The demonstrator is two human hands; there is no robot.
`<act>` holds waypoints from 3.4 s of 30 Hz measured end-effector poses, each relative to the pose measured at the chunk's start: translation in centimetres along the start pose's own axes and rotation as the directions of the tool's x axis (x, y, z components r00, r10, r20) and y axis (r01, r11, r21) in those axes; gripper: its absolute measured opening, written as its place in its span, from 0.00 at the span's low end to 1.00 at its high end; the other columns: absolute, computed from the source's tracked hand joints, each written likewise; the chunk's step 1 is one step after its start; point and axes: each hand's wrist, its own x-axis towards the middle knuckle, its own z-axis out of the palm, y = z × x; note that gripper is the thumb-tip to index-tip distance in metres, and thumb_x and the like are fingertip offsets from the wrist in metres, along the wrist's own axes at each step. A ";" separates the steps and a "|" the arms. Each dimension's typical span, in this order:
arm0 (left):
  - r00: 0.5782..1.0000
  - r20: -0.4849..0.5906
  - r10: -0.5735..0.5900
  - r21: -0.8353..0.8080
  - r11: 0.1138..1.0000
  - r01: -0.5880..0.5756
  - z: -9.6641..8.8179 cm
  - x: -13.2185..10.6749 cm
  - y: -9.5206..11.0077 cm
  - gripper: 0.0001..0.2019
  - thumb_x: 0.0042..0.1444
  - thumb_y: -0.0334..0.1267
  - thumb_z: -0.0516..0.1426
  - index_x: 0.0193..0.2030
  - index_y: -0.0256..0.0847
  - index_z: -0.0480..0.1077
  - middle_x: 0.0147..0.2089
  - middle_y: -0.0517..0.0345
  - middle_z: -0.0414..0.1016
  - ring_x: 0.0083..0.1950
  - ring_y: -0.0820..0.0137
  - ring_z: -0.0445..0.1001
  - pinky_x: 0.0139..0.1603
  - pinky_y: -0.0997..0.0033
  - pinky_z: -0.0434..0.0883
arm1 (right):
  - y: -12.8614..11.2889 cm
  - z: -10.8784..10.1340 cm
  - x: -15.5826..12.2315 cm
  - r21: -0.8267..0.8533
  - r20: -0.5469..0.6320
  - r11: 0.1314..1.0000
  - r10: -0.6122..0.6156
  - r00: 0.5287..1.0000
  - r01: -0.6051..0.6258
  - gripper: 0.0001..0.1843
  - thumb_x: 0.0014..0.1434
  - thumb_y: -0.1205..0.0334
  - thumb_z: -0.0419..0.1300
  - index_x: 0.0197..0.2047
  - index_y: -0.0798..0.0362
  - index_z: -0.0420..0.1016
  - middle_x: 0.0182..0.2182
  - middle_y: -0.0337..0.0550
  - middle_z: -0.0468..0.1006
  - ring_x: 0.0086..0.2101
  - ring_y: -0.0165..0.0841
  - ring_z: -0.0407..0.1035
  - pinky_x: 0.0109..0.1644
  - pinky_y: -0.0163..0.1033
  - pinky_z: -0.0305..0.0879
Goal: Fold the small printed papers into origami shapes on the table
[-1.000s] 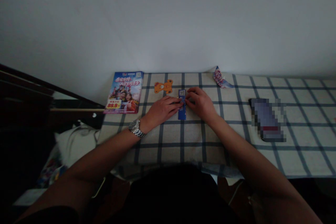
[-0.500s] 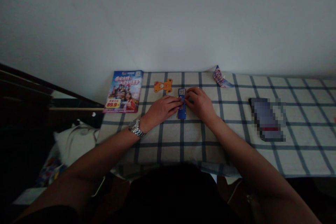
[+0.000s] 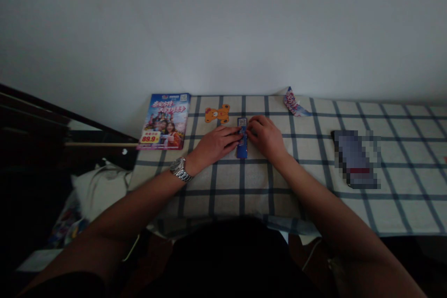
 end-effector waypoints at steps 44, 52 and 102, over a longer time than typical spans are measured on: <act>0.999 0.021 0.039 0.047 0.998 -0.040 -0.3 -0.2 0.0 0.17 0.76 0.38 0.55 0.65 0.40 0.76 0.70 0.49 0.74 0.61 0.59 0.75 0.65 0.53 0.76 | 0.3 -0.1 -0.1 0.044 0.001 0.999 -0.023 1.000 0.023 0.04 0.67 0.62 0.65 0.43 0.47 0.83 0.49 0.51 0.82 0.49 0.49 0.76 0.56 0.58 0.73; 0.999 0.027 0.039 0.044 0.998 -0.041 -0.4 -0.2 0.2 0.17 0.76 0.39 0.54 0.65 0.39 0.76 0.70 0.47 0.73 0.61 0.60 0.75 0.65 0.52 0.76 | 0.1 -0.3 -0.9 0.043 0.018 0.999 -0.030 0.999 0.030 0.05 0.68 0.59 0.66 0.46 0.46 0.83 0.51 0.50 0.82 0.51 0.49 0.76 0.58 0.59 0.73; 1.000 0.001 -0.009 0.072 0.997 0.009 0.2 -0.4 0.6 0.18 0.75 0.44 0.56 0.64 0.38 0.76 0.70 0.48 0.73 0.64 0.59 0.74 0.67 0.53 0.75 | -1.2 -2.2 -6.0 -0.031 0.122 0.937 -0.341 0.932 0.347 0.16 0.72 0.59 0.64 0.58 0.54 0.83 0.60 0.58 0.81 0.61 0.51 0.75 0.63 0.60 0.77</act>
